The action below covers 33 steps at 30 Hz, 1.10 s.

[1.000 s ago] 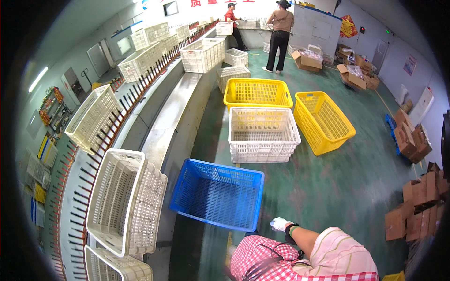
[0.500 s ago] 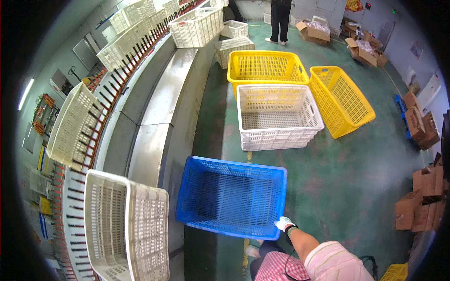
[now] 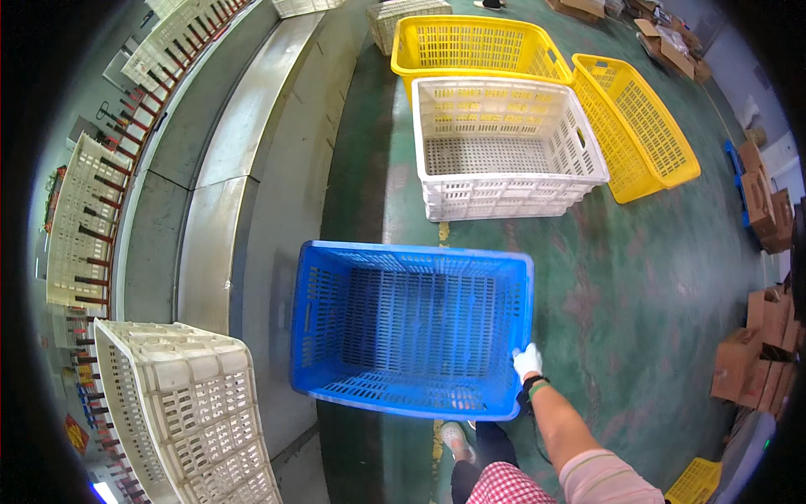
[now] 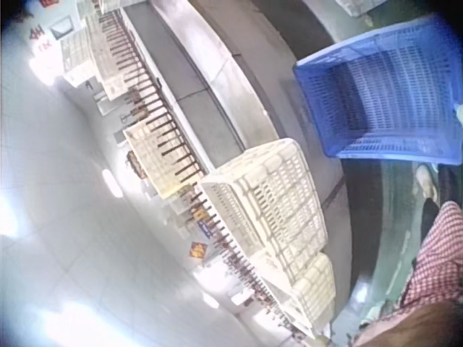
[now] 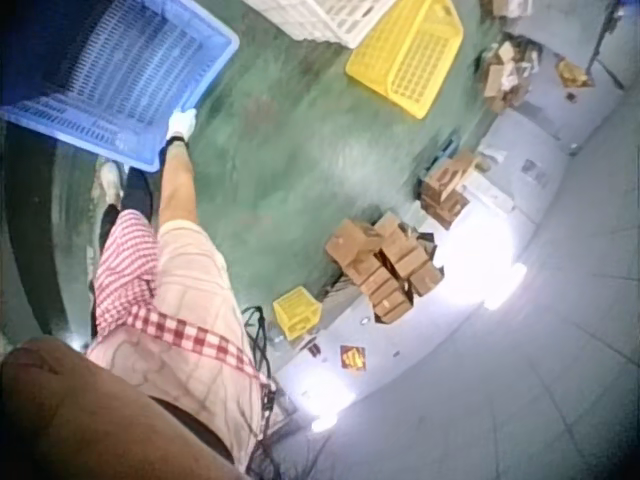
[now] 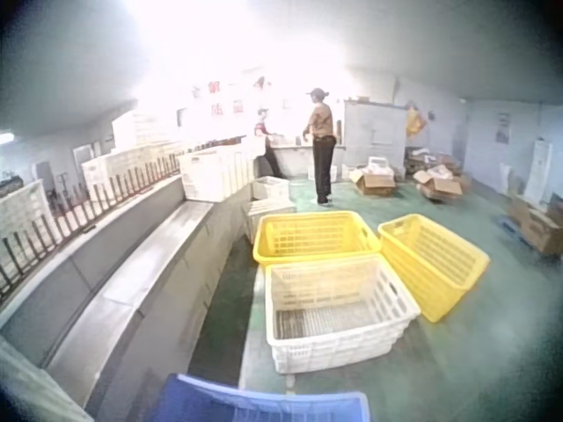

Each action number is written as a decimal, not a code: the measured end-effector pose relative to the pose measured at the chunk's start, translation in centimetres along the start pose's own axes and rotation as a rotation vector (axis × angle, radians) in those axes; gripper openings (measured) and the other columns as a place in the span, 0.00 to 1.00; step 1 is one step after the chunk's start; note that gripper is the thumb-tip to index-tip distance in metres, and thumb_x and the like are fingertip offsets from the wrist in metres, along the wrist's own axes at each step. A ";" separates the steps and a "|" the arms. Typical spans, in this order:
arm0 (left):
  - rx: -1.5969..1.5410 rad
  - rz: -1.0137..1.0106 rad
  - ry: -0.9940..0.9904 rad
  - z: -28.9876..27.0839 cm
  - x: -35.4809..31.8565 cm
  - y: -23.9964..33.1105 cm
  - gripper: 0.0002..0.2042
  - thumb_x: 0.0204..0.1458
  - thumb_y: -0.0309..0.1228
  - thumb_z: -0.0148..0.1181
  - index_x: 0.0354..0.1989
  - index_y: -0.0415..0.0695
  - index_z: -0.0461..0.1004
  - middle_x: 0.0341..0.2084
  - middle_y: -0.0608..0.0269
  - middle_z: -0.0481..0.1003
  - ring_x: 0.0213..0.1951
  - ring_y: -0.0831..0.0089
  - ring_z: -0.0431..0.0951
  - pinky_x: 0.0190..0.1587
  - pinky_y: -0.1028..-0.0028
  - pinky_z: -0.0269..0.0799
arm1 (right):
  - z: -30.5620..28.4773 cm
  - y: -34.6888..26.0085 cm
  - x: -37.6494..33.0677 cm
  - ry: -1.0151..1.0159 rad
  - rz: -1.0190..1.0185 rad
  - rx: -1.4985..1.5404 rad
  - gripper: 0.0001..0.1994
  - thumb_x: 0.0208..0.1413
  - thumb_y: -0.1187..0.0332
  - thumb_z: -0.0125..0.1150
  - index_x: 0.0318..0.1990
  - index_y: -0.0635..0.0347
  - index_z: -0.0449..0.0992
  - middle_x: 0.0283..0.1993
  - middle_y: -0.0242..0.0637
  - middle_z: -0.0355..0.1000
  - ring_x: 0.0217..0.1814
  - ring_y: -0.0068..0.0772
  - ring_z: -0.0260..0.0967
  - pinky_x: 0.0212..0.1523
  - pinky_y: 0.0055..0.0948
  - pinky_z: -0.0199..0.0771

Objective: Move and stack empty plastic crates in a factory setting.

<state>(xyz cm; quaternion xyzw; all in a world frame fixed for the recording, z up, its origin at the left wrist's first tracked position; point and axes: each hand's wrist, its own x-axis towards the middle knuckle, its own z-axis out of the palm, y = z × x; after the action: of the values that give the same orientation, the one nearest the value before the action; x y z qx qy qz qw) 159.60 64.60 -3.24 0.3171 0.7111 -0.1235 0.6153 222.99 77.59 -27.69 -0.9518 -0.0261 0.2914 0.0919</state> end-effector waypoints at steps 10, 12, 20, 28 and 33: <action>0.290 -0.075 -0.117 -0.8 -3.7 -5.2 0.13 0.50 0.37 0.52 0.39 0.42 0.72 0.34 0.50 0.73 0.37 0.57 0.73 0.40 0.65 0.69 | -14.2 10.6 11.2 0.318 0.275 0.034 0.13 0.47 0.63 0.56 0.36 0.62 0.69 0.39 0.52 0.71 0.42 0.55 0.68 0.40 0.45 0.68; 0.360 -0.060 -0.200 -0.8 -1.7 -5.0 0.13 0.50 0.36 0.52 0.39 0.42 0.72 0.33 0.50 0.73 0.37 0.57 0.73 0.39 0.65 0.69 | -17.4 16.6 14.5 0.521 0.399 0.119 0.11 0.50 0.64 0.51 0.37 0.62 0.69 0.38 0.51 0.71 0.42 0.54 0.67 0.41 0.43 0.67; 0.202 0.210 -0.032 0.9 -6.1 -7.0 0.09 0.46 0.36 0.55 0.30 0.44 0.74 0.24 0.49 0.72 0.29 0.51 0.72 0.32 0.62 0.67 | -11.6 11.0 7.8 0.212 -0.192 0.134 0.15 0.49 0.61 0.52 0.42 0.60 0.69 0.38 0.52 0.71 0.42 0.55 0.68 0.43 0.43 0.67; -0.487 -0.067 -0.066 1.2 -7.5 7.3 0.12 0.54 0.39 0.43 0.35 0.46 0.69 0.32 0.59 0.72 0.34 0.66 0.68 0.36 0.66 0.64 | -2.6 -5.0 -18.8 -0.562 -0.348 0.110 0.23 0.47 0.55 0.52 0.46 0.64 0.68 0.45 0.58 0.68 0.50 0.52 0.65 0.49 0.42 0.65; -0.446 0.013 -0.169 -3.7 -5.5 10.6 0.15 0.55 0.36 0.45 0.47 0.44 0.68 0.39 0.60 0.73 0.38 0.69 0.73 0.34 0.72 0.70 | -1.6 -11.3 -23.1 -0.603 -0.499 -0.036 0.26 0.51 0.56 0.53 0.53 0.63 0.64 0.52 0.52 0.65 0.56 0.50 0.62 0.54 0.37 0.62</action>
<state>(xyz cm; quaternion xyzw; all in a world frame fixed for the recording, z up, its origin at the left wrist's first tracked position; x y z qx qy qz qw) 163.27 73.20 5.10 0.1665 0.6646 0.0146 0.7282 204.83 86.09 -11.53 -0.7894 -0.2878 0.5261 0.1315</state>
